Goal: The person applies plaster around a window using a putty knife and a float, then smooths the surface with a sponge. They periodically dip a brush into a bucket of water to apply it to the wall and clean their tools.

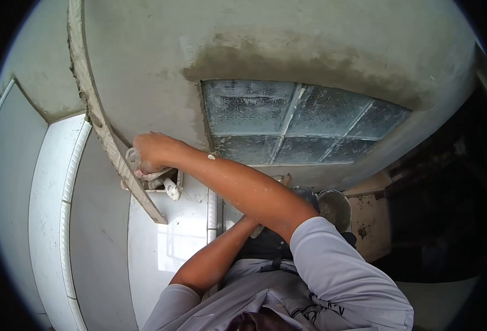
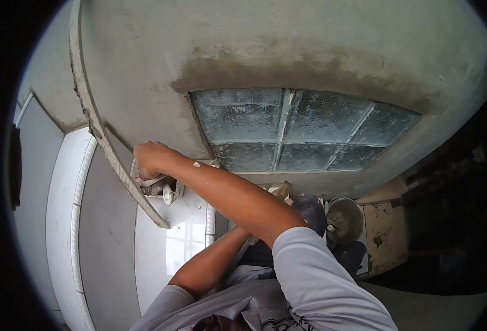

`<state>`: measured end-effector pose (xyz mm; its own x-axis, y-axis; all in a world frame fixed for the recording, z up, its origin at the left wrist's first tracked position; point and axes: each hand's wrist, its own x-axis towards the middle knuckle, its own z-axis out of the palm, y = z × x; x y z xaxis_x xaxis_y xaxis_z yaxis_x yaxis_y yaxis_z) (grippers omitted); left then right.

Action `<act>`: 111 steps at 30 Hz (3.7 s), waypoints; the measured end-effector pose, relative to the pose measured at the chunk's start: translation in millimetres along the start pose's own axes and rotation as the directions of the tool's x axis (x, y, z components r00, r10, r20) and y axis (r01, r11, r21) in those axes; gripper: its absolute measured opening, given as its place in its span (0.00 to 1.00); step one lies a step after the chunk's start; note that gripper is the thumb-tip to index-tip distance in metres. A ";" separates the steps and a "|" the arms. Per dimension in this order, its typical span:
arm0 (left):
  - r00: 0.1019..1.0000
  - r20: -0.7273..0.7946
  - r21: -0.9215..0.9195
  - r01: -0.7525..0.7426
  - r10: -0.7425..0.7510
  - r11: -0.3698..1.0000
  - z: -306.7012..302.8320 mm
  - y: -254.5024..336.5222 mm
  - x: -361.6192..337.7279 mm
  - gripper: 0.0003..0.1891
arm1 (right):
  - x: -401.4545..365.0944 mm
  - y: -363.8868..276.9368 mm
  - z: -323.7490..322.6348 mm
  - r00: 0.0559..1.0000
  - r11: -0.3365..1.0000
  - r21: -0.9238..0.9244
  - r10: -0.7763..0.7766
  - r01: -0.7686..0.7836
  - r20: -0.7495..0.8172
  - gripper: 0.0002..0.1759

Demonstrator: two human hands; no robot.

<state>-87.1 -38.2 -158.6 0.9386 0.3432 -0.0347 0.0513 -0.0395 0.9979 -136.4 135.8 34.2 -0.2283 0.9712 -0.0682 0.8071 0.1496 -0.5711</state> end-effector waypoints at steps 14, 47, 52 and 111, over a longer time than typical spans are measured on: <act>0.934 0.008 0.101 0.355 -0.358 0.929 9.7 40.1 -14.3 0.22 | -315.9 109.6 -54.4 0.523 0.205 0.569 0.238 0.797 -0.818 0.38; 0.911 -0.070 0.020 0.409 -0.407 0.912 26.9 46.8 -10.9 0.20 | -477.4 265.7 -192.0 0.029 0.762 -0.321 -0.370 -0.563 -0.929 0.30; 0.926 -0.056 0.043 0.375 -0.372 0.926 24.3 51.2 -16.3 0.21 | -508.9 290.0 -186.5 -0.037 0.691 -0.174 -0.280 -0.702 -0.959 0.29; 0.917 0.020 -0.006 0.398 -0.398 0.917 19.9 48.6 -18.0 0.21 | -367.2 219.7 -160.2 -0.198 0.857 -0.141 -0.270 -0.496 -0.942 0.31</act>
<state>-94.7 -65.0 -110.6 0.8476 0.3115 -0.4297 0.4183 0.1063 0.9021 211.9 -158.3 64.8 0.3406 -0.0576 0.9384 0.8816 -0.3273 -0.3401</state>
